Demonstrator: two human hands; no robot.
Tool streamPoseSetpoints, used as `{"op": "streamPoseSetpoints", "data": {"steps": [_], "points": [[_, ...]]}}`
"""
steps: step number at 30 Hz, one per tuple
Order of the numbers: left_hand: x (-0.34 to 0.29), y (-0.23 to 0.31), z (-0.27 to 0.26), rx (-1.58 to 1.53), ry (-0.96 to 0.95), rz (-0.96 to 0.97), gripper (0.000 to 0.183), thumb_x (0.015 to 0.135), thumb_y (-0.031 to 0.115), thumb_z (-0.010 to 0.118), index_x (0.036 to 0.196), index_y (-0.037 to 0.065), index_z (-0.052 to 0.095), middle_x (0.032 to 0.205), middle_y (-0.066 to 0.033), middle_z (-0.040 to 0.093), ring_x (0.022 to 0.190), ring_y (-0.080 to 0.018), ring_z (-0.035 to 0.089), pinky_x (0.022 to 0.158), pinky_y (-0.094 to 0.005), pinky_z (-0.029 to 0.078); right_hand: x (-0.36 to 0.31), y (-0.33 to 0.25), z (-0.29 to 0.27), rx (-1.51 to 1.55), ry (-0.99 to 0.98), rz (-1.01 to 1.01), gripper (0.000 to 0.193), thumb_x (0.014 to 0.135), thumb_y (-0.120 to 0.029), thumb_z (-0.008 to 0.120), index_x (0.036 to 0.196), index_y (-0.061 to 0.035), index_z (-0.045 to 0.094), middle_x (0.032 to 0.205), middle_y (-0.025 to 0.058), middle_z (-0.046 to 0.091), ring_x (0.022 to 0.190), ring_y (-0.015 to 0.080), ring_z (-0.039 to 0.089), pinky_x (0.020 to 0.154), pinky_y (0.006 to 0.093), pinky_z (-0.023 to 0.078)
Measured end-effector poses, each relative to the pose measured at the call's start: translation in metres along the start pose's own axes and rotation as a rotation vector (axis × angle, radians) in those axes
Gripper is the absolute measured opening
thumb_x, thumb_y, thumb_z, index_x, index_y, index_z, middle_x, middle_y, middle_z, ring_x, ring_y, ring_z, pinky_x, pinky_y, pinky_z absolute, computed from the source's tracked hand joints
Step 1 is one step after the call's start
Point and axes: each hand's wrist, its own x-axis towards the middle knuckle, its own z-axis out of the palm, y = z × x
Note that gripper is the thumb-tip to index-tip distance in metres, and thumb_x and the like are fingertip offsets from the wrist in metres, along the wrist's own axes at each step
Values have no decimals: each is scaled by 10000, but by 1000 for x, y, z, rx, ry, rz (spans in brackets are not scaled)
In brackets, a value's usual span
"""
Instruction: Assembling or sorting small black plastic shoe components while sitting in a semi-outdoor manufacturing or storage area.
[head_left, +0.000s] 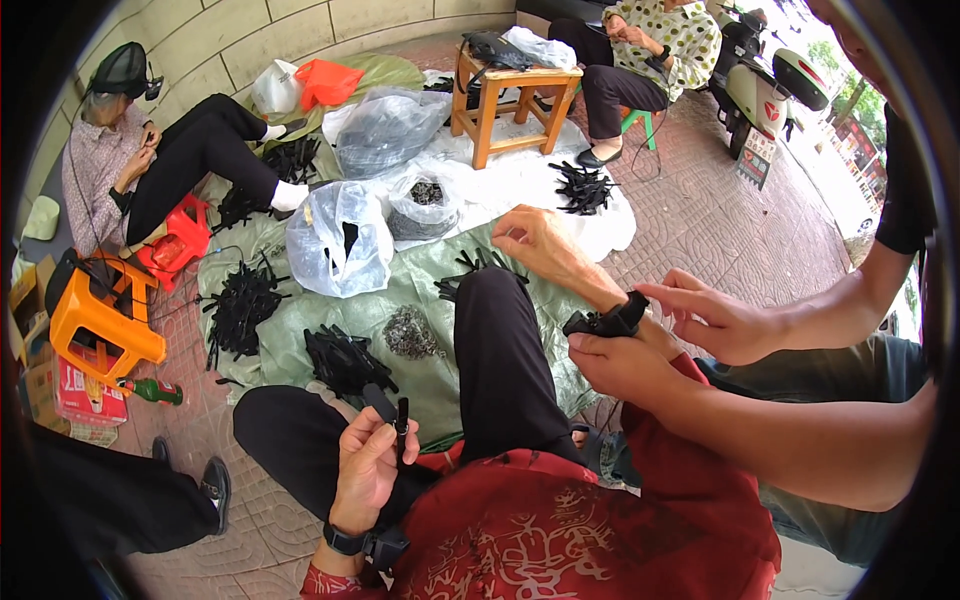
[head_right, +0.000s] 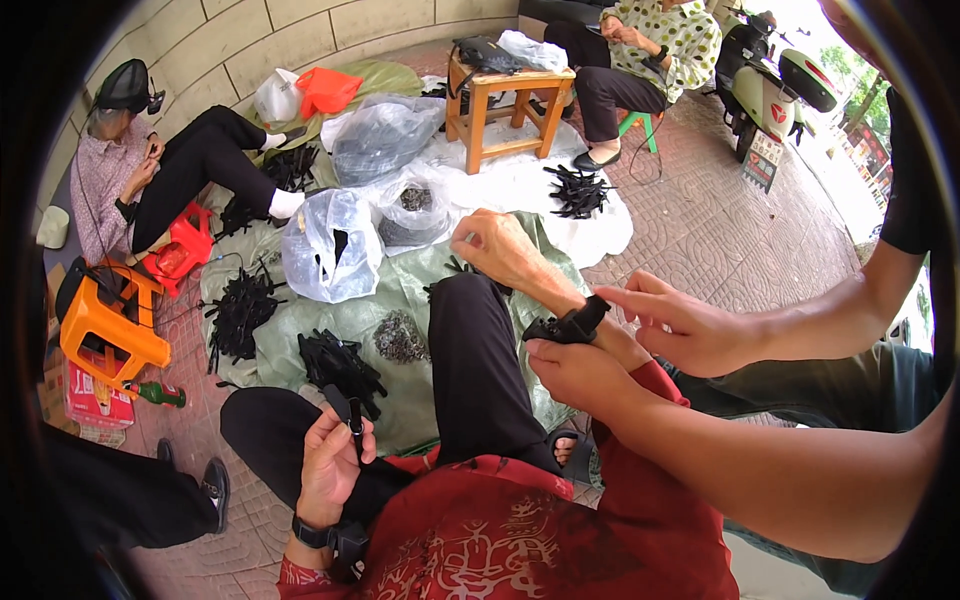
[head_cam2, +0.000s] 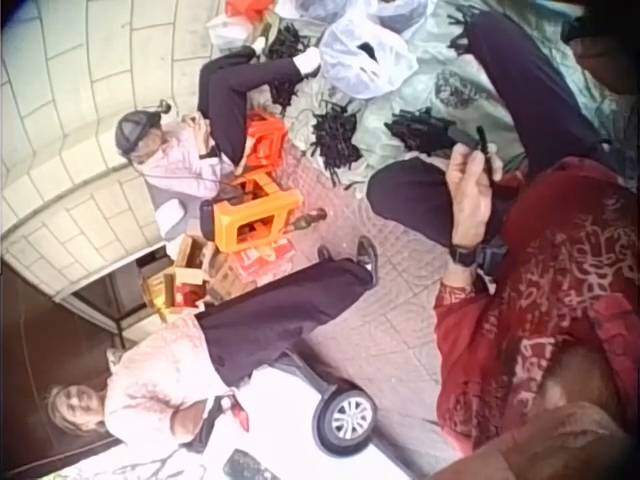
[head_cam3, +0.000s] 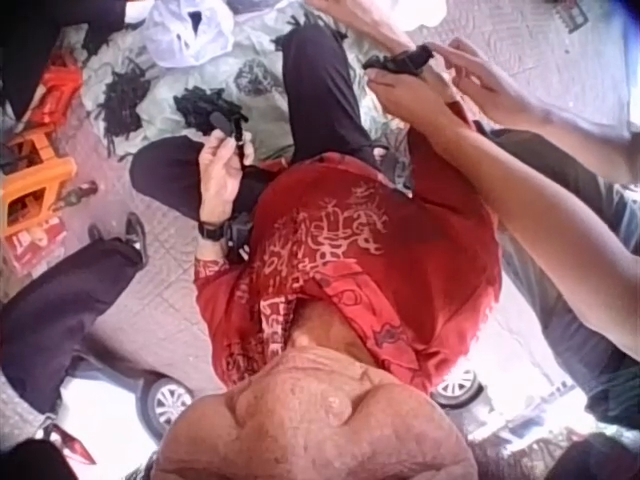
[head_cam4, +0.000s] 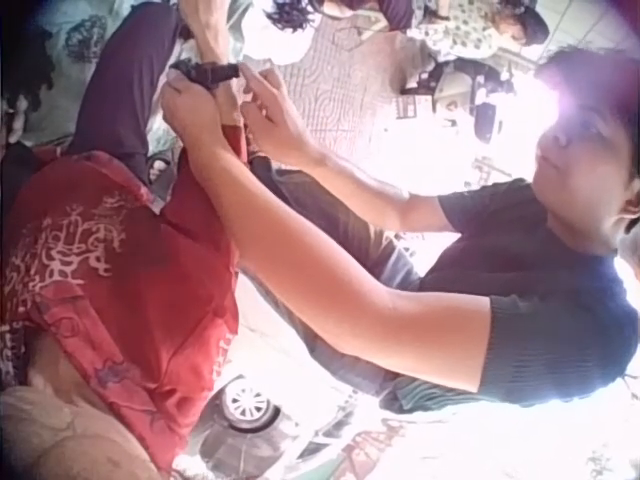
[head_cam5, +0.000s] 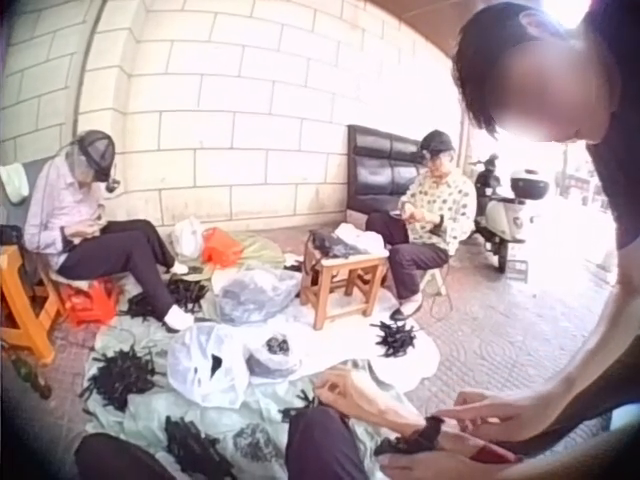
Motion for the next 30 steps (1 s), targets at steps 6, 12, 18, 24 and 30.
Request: {"op": "streamPoseSetpoints", "data": {"steps": [6,12,18,24,30], "points": [[-1,-1,0,-13,-18,-15,126,818,66,518,926,1,528,850,-129,603,632,-166,538,544,-272,407,60,41,59,636,50,451,149,852,-187,429,824,-61,503,713,68,525,643,132,510,570,263,429],[-2,0,0,64,18,-27,177,821,102,513,962,-5,519,868,-111,588,707,-166,551,626,-286,428,95,42,90,2183,822,1346,157,706,-128,588,769,16,591,760,163,591,627,271,584,567,308,457],[0,-2,9,-5,-41,-22,191,805,131,560,961,28,520,897,-110,595,731,-182,561,644,-299,427,87,69,55,2420,817,1172,121,730,-91,582,800,7,590,792,106,588,675,190,584,622,273,468],[0,-4,0,-44,-60,2,203,832,71,517,1027,18,508,908,-119,589,737,-166,569,656,-287,445,88,69,38,2531,788,995,114,746,-82,587,829,-3,592,826,63,593,733,153,601,680,255,479],[1,-2,7,15,-7,1,198,809,108,541,979,9,521,867,-111,587,699,-172,549,625,-298,433,88,74,38,3128,1018,902,159,809,-149,549,815,8,571,790,49,581,671,127,563,643,247,463]]}}
